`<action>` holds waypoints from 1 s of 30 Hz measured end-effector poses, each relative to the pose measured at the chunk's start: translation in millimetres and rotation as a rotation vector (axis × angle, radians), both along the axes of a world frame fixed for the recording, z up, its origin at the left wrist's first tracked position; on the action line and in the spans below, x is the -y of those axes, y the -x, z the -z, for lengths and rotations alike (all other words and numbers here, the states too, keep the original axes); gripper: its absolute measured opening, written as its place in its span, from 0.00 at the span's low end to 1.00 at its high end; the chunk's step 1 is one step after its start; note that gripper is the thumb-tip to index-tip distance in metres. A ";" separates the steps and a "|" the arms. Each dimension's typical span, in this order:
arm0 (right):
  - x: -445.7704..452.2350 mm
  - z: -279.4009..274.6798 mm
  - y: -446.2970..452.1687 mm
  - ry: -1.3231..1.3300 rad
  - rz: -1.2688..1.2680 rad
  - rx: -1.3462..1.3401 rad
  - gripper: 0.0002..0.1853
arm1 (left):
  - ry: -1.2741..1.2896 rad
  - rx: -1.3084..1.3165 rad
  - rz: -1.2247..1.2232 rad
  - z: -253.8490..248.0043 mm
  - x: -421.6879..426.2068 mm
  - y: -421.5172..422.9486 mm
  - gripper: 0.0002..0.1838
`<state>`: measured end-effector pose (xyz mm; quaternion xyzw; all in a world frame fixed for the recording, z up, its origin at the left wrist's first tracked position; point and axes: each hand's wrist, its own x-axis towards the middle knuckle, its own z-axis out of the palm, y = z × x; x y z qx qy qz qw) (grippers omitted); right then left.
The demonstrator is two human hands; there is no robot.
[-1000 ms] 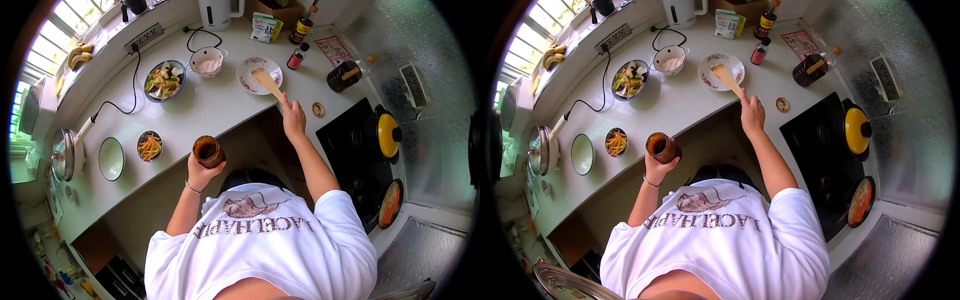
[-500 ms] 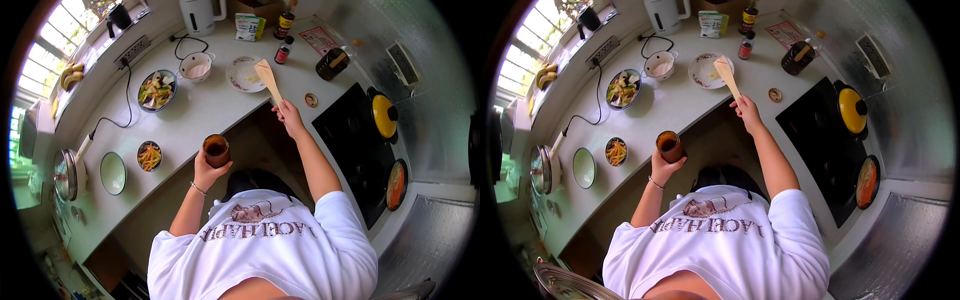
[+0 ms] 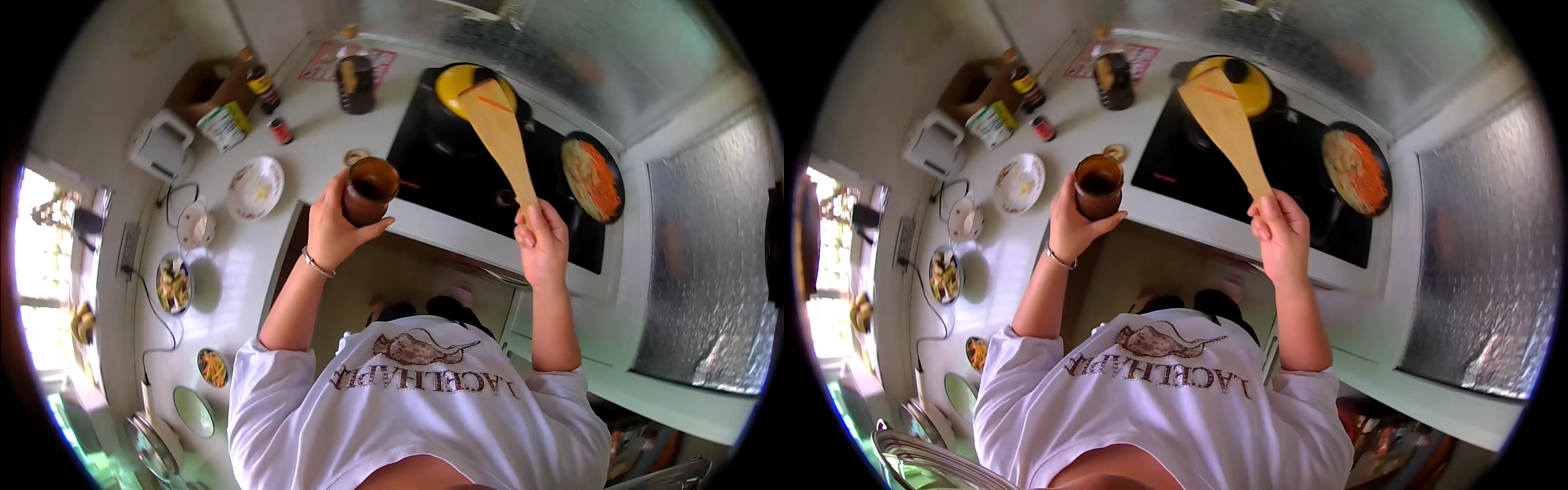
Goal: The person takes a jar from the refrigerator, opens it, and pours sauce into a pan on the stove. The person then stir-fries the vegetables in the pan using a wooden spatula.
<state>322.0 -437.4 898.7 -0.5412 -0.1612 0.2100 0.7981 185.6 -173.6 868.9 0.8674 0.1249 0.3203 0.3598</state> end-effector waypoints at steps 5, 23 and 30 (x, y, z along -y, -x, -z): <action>113.0 -3.5 -46.6 -0.001 0.235 0.022 0.13 | -0.219 0.046 0.204 -34.1 78.9 -114.8 0.38; 331.4 39.2 -175.3 0.044 0.574 -0.123 0.15 | -0.593 -0.170 0.382 -82.2 296.7 -357.7 0.32; 331.1 56.4 -164.3 0.066 0.602 -0.178 0.15 | -0.770 -0.324 0.403 -62.8 315.1 -392.1 0.30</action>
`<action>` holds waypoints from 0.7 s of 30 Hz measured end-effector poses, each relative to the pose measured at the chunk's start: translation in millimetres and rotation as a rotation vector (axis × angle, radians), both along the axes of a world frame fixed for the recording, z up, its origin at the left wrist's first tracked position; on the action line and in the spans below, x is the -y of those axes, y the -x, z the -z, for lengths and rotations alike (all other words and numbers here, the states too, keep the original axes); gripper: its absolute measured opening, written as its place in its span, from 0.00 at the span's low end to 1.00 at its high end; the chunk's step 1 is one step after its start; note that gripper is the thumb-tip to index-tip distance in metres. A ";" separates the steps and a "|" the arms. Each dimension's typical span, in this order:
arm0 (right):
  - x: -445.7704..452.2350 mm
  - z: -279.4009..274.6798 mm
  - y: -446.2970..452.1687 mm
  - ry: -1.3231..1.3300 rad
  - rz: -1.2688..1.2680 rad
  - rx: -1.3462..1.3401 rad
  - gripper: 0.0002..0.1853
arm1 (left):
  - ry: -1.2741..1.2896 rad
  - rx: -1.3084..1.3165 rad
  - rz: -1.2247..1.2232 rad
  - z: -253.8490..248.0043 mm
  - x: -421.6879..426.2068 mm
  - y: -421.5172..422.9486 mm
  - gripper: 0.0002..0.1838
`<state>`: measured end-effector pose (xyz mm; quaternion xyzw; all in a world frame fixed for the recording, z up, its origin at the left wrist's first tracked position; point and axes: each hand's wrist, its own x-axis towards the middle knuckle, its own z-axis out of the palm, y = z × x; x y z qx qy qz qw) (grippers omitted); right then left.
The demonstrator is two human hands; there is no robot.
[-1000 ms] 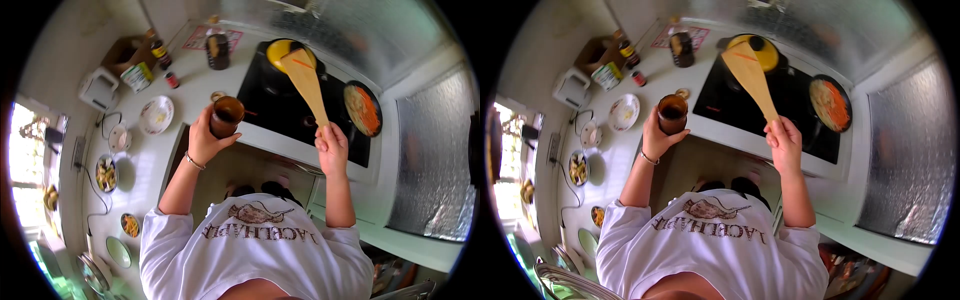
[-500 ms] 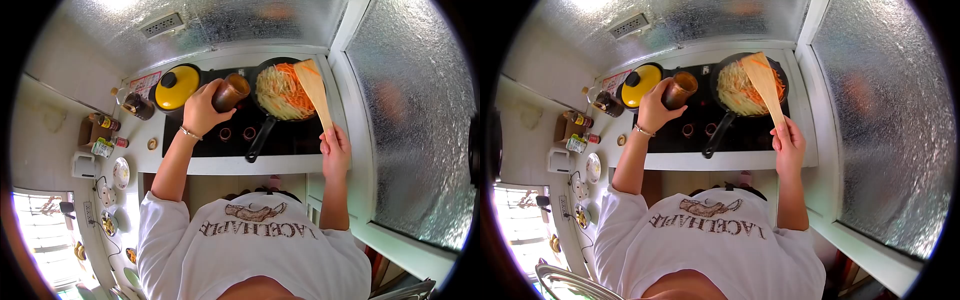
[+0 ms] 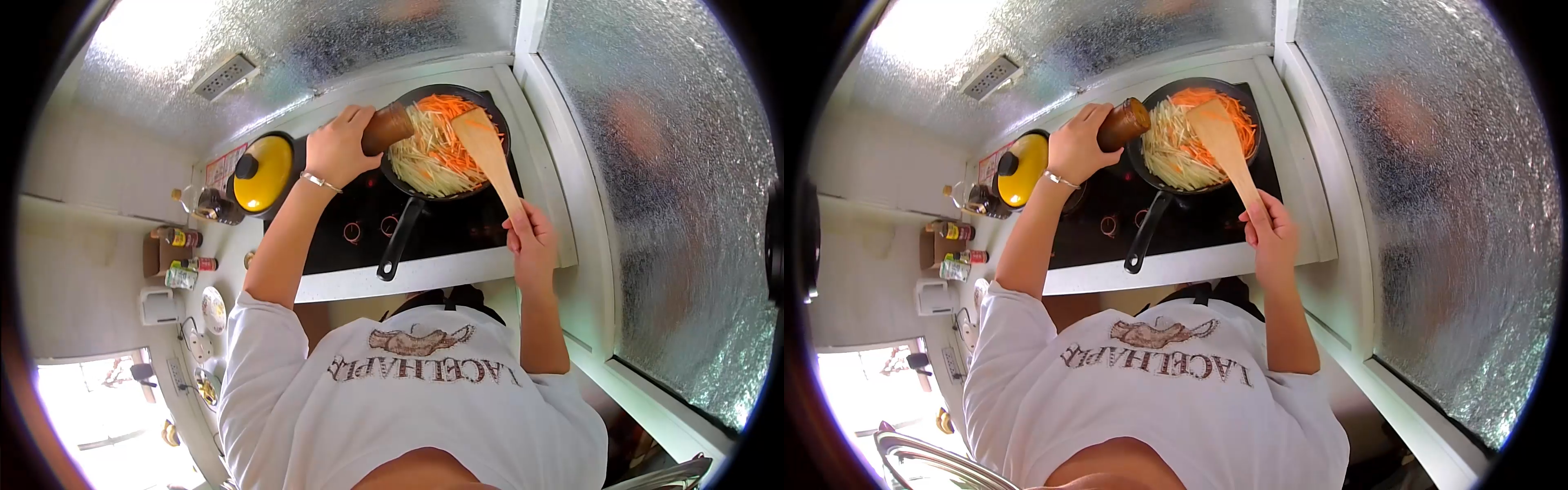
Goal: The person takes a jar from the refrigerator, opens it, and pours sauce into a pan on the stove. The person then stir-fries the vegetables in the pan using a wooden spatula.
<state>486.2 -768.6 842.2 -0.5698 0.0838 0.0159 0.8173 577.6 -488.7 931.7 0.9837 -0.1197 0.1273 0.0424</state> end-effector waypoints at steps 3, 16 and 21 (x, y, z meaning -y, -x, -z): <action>-1.6 0.4 0.9 -0.025 -0.013 -0.041 0.15 | 0.005 -0.004 0.003 -4.1 4.0 -3.9 0.30; -41.1 13.1 1.7 -0.152 -0.074 -0.098 0.13 | -0.205 -0.004 0.041 9.5 -15.2 -23.9 0.32; -41.3 15.2 5.5 -0.194 -0.089 -0.133 0.14 | -0.246 -0.025 0.050 13.0 -14.6 -16.4 0.31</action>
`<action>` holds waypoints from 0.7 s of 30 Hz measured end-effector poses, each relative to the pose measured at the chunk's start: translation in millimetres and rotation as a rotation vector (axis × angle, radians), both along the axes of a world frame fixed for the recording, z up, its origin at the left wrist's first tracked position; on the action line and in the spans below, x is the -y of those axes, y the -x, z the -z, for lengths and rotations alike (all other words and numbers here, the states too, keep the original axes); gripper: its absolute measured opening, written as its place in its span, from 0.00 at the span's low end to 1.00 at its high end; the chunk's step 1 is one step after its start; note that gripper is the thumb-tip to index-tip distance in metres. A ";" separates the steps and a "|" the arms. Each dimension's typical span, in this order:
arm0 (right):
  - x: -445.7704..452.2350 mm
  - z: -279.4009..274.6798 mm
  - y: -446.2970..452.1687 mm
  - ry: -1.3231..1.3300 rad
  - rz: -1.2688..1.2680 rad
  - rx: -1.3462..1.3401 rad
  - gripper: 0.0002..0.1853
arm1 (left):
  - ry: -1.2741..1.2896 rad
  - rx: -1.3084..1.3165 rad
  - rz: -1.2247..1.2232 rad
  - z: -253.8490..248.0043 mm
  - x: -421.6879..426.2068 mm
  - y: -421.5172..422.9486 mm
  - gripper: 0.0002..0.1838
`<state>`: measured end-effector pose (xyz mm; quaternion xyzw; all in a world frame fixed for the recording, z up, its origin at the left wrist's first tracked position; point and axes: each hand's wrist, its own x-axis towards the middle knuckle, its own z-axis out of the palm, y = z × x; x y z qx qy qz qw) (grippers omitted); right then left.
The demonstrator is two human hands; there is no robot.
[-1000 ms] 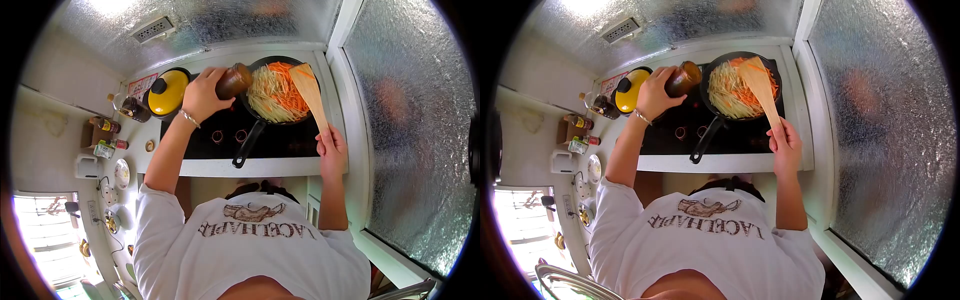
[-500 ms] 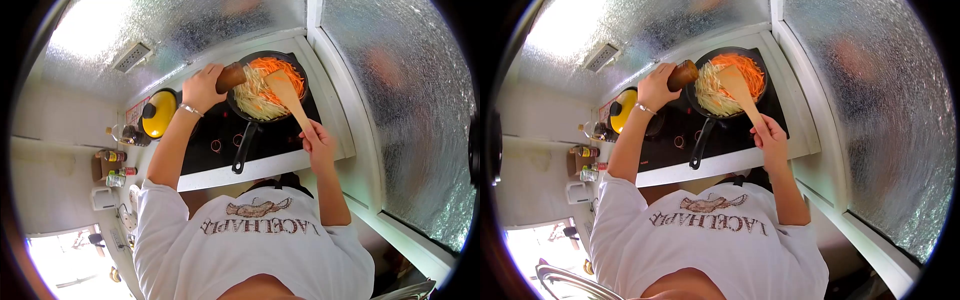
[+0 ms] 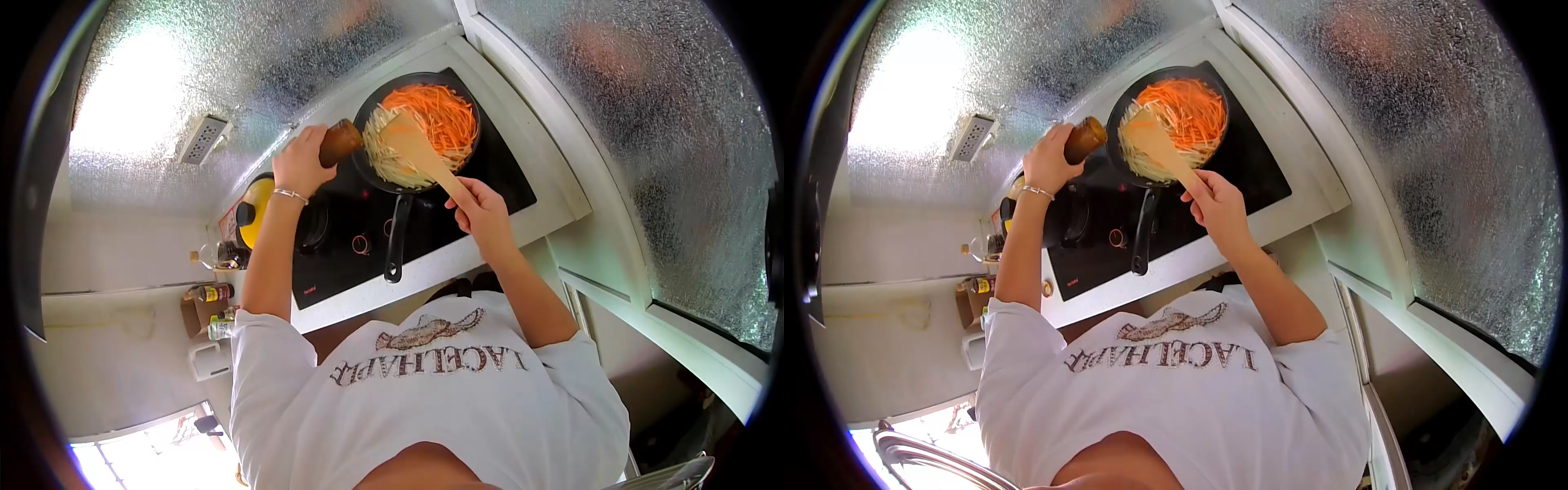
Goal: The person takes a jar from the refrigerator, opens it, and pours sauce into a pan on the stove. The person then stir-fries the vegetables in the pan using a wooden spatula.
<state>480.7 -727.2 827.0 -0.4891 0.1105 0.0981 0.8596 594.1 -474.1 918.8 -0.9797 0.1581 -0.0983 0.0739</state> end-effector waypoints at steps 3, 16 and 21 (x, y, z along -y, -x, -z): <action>2.7 -0.1 -11.3 0.009 0.023 0.005 0.14 | -0.021 0.008 0.055 0.6 -0.4 -11.3 0.31; -25.6 1.8 -18.6 -0.089 -0.093 -0.038 0.12 | -0.138 -0.014 0.144 -17.8 20.7 -23.0 0.30; -29.0 -5.6 -22.4 -0.170 -0.091 -0.019 0.12 | -0.187 0.040 0.258 -25.1 24.6 -26.9 0.31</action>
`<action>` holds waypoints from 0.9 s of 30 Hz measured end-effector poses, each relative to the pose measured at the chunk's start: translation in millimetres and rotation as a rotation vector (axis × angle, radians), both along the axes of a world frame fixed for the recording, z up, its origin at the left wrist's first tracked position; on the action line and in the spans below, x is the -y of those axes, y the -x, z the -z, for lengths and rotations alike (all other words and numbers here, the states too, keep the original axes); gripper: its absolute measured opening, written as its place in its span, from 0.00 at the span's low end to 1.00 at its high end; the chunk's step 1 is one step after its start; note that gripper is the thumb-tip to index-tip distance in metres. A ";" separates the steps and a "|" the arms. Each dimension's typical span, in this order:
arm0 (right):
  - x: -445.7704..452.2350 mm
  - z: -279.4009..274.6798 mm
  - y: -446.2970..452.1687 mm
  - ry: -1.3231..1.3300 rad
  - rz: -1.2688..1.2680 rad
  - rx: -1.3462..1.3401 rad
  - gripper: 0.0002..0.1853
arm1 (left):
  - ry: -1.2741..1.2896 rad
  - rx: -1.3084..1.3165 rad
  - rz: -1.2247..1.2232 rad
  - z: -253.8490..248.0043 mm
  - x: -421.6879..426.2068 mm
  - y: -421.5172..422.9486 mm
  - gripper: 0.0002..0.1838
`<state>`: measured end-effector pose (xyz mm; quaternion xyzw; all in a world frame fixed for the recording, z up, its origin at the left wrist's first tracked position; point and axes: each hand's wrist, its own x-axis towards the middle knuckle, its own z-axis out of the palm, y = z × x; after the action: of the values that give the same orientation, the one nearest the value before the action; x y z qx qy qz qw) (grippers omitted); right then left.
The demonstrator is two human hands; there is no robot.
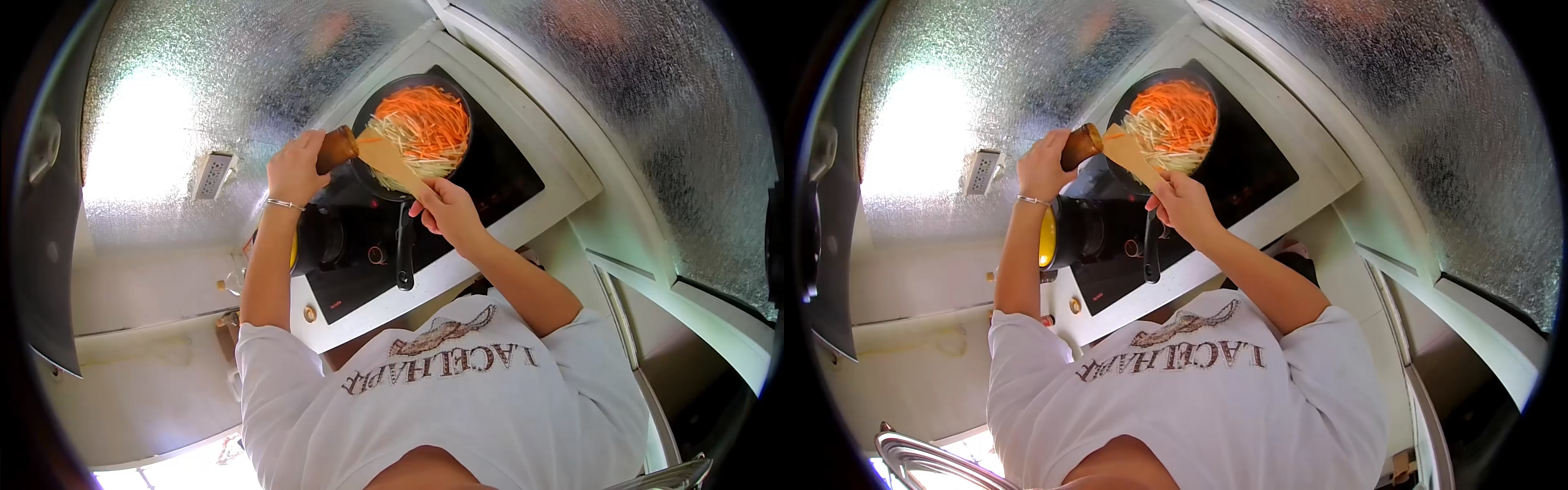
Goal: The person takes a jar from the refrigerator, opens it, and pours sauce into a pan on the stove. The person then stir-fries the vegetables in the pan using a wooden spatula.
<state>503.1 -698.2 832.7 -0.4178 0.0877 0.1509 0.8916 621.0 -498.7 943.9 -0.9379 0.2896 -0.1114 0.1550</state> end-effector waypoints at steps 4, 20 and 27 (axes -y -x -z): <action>-1.7 5.3 -4.4 -0.017 0.014 0.018 0.12 | -0.027 0.006 0.025 -0.6 -0.4 -5.1 0.32; -10.3 5.3 -11.3 -0.069 0.006 0.055 0.13 | -0.202 -0.002 0.018 -13.3 2.5 -12.6 0.31; -13.0 -1.0 -11.5 -0.019 0.009 0.081 0.14 | -0.209 0.030 0.144 -17.3 -1.4 -17.4 0.33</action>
<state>514.6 -685.2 833.6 -0.4146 0.0520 0.1310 0.8990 638.4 -497.3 961.2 -0.8917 0.3639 -0.1057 0.2476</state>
